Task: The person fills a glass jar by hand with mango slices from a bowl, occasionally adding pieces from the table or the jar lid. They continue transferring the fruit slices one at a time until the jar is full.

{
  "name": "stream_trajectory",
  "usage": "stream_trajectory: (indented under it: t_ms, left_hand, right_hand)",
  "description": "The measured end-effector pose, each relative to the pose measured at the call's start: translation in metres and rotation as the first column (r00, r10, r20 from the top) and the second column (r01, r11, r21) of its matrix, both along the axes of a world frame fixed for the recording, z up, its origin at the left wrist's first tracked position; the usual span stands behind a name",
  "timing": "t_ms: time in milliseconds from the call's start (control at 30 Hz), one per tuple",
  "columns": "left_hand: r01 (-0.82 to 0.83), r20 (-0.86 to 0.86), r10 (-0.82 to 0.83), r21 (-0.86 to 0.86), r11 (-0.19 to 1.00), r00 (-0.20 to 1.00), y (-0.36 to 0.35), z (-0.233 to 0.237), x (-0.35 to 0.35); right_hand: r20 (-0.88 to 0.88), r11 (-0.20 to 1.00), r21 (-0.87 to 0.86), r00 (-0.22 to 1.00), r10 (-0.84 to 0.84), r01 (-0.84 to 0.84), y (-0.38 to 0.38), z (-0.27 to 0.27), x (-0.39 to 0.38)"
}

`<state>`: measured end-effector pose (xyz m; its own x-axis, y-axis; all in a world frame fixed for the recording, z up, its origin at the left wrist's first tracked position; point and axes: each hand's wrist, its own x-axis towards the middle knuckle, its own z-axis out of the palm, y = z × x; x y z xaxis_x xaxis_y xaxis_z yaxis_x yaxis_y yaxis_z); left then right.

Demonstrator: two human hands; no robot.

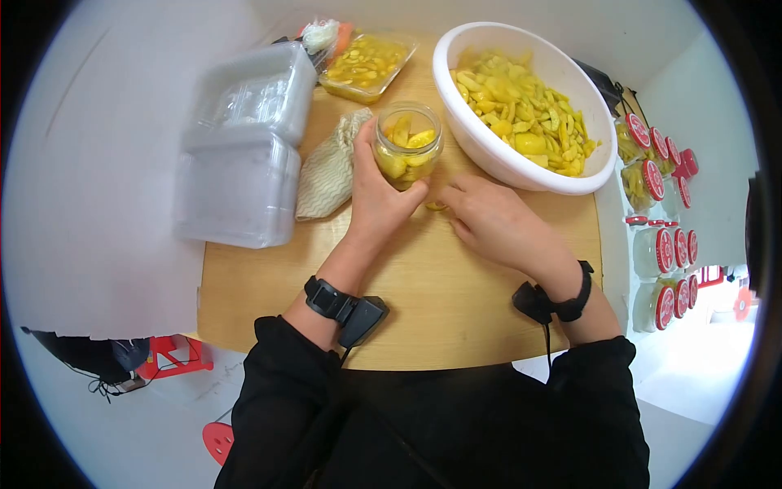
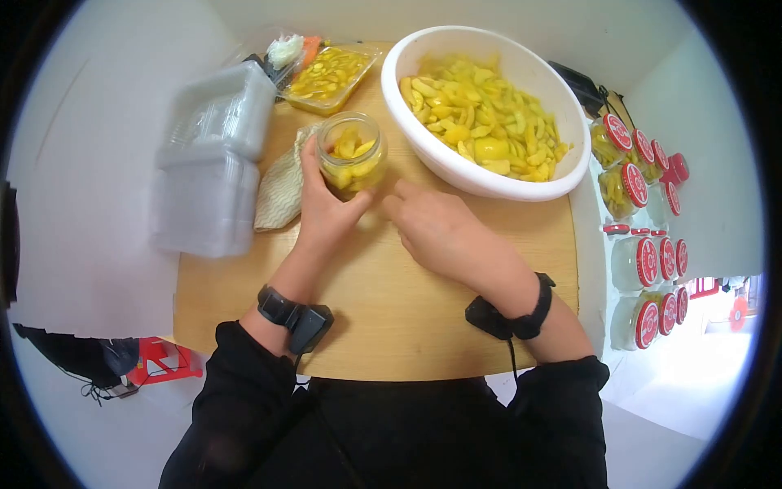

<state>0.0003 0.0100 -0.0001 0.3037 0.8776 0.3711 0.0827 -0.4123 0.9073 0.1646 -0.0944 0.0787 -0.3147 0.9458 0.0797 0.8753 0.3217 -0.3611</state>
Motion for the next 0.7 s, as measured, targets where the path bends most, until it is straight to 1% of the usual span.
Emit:
stream_trajectory:
  t_ms: [33, 133, 233, 333, 433, 633, 700]
  left_hand:
    - [0.001, -0.004, -0.001, -0.005, 1.0, 1.0, -0.001, 0.0, 0.001]
    - [0.003, 0.005, -0.003, -0.017, 1.0, 1.0, -0.003, 0.004, 0.001]
    - [-0.009, -0.017, 0.01, 0.022, 1.0, 1.0, -0.003, 0.003, 0.0]
    - [-0.061, -0.092, 0.073, 0.128, 0.99, 0.993, 0.001, -0.006, 0.0]
    - [-0.071, -0.096, 0.086, 0.154, 0.986, 0.992, 0.001, -0.009, 0.0]
    - [-0.051, -0.103, 0.068, 0.159, 0.986, 0.992, 0.001, -0.006, 0.0]
    - [-0.025, -0.04, 0.03, 0.116, 0.993, 0.999, 0.0, -0.003, 0.001]
  right_hand:
    - [0.046, 1.0, -0.009, 0.999, -0.022, 0.022, 0.003, -0.006, -0.001]
    - [0.1, 0.997, 0.063, 0.994, -0.051, 0.045, 0.011, -0.02, -0.002]
    - [0.164, 0.998, 0.045, 0.985, -0.044, 0.037, 0.018, -0.029, -0.002]
    - [0.175, 0.999, -0.017, 0.984, -0.036, 0.039, 0.022, -0.028, -0.001]
    - [0.205, 0.999, -0.028, 0.978, -0.024, 0.03, 0.024, -0.024, -0.005]
    - [0.2, 0.997, -0.077, 0.98, -0.01, 0.026, 0.021, -0.018, -0.005]
    - [0.171, 0.998, -0.055, 0.985, -0.025, 0.035, 0.017, -0.012, -0.006]
